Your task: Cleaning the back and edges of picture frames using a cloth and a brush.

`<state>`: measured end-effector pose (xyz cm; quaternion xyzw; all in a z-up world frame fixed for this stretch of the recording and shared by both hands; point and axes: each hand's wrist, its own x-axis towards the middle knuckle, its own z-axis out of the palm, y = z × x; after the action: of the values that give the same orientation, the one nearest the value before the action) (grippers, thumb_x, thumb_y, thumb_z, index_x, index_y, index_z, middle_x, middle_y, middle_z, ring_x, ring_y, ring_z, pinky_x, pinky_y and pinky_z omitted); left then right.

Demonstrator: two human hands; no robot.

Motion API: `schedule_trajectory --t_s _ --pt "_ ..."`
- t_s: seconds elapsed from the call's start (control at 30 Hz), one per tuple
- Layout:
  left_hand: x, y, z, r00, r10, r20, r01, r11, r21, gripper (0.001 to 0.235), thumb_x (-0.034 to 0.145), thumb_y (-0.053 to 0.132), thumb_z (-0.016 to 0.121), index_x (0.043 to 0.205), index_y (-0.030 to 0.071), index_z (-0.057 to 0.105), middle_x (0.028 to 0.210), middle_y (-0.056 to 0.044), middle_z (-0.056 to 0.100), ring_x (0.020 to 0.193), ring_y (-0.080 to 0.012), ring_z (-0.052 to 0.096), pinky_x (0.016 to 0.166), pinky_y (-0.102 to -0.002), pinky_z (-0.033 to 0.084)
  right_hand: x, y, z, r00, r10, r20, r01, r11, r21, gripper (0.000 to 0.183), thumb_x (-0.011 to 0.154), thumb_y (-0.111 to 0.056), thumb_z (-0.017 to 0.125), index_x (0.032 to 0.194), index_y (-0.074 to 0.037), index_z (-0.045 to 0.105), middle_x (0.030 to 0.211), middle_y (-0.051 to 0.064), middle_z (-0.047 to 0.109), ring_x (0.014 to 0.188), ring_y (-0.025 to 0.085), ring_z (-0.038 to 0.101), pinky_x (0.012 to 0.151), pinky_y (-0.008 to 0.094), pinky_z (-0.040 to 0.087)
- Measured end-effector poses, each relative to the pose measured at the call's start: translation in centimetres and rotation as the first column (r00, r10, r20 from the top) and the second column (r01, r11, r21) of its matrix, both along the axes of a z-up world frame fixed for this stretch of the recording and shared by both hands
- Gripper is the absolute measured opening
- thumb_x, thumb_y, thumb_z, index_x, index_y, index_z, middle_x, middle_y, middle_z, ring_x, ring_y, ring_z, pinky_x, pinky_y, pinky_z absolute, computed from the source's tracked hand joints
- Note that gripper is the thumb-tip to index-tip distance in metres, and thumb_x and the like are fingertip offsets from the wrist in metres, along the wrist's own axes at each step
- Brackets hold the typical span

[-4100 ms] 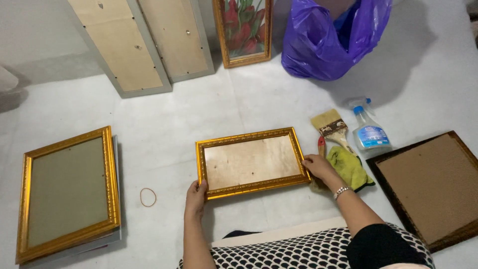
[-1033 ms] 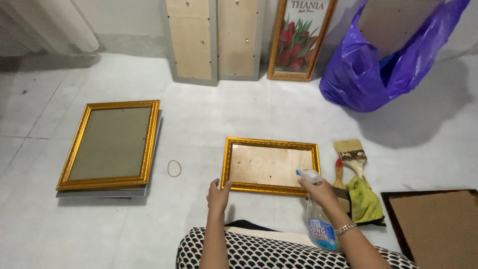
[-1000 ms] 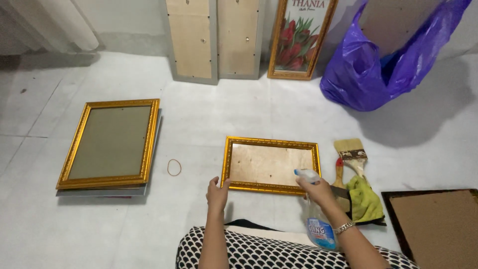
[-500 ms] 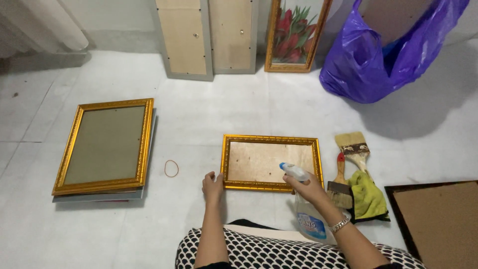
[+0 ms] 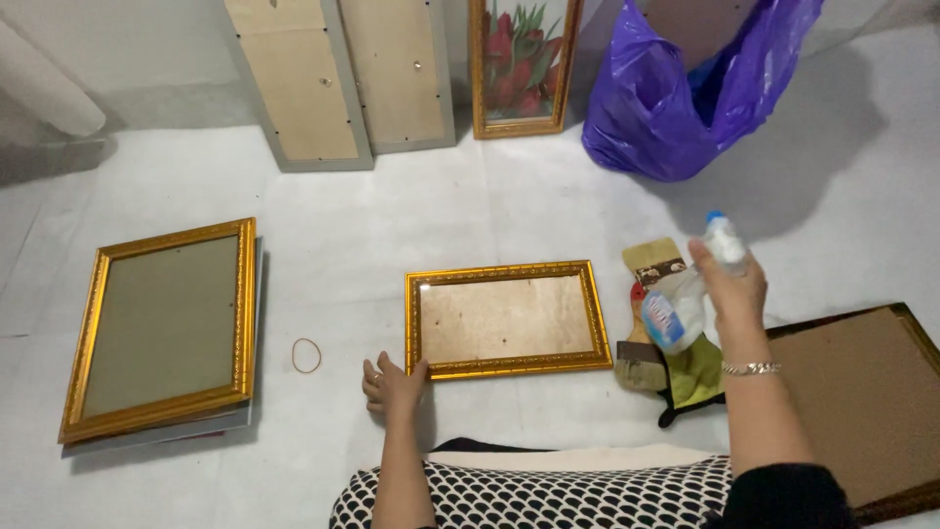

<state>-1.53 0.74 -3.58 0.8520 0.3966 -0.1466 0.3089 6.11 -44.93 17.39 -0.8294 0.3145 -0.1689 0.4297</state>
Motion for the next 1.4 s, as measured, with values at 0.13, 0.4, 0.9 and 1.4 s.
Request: schedule_trajectory --t_s 0.13,0.4,0.9,1.4 --pt "-0.2 0.2 -0.4 0.999 0.002 0.033 -0.003 0.999 0.032 0.092 0.079 0.056 0.073 0.153 0.019 0.033 0.169 -0.011 0.008 0.15 -0.038 0.009 0.114 -0.065 0.016 1.3 -2.8 3.0 1.0 -0.014 0.007 0.012 0.986 0.165 0.032 0.1 -0.032 0.072 0.125 -0.017 0.06 0.102 -0.001 0.065 0.082 0.009 0.06 0.069 0.021 0.052" --pt "0.4 -0.2 1.1 1.0 0.007 0.002 -0.007 1.0 0.009 0.09 0.083 0.053 0.074 0.154 0.02 0.031 0.17 -0.009 0.006 0.151 -0.0362 0.007 0.114 -0.065 0.015 5.3 -9.3 -7.3 0.982 -0.045 0.181 0.048 0.999 -0.012 0.025 0.102 -0.022 0.074 0.12 -0.01 0.063 0.099 0.004 0.07 0.075 0.007 0.067 0.064 0.02 0.059" --pt "0.3 0.1 0.2 0.999 0.007 0.039 -0.008 1.0 0.011 0.09 0.081 0.054 0.073 0.153 0.019 0.032 0.169 -0.011 0.007 0.149 -0.0379 0.007 0.112 -0.066 0.015 4.3 -8.1 -3.9 0.994 0.075 -0.074 -0.056 0.972 0.228 0.042 0.099 -0.013 0.065 0.139 -0.011 0.051 0.13 0.008 0.059 0.106 0.018 0.06 0.092 0.03 0.051" --pt "-0.1 0.4 -0.7 0.997 0.016 0.072 -0.017 1.0 0.018 0.056 0.09 0.056 0.066 0.138 0.03 0.052 0.16 -0.005 0.022 0.146 -0.0416 0.017 0.107 -0.064 0.024 -3.0 -12.2 -15.4 0.547 0.267 -0.794 -0.651 0.732 -0.202 0.065 0.085 -0.045 0.061 0.119 0.008 0.073 0.123 0.029 0.074 0.123 0.045 0.065 0.106 0.053 0.052"
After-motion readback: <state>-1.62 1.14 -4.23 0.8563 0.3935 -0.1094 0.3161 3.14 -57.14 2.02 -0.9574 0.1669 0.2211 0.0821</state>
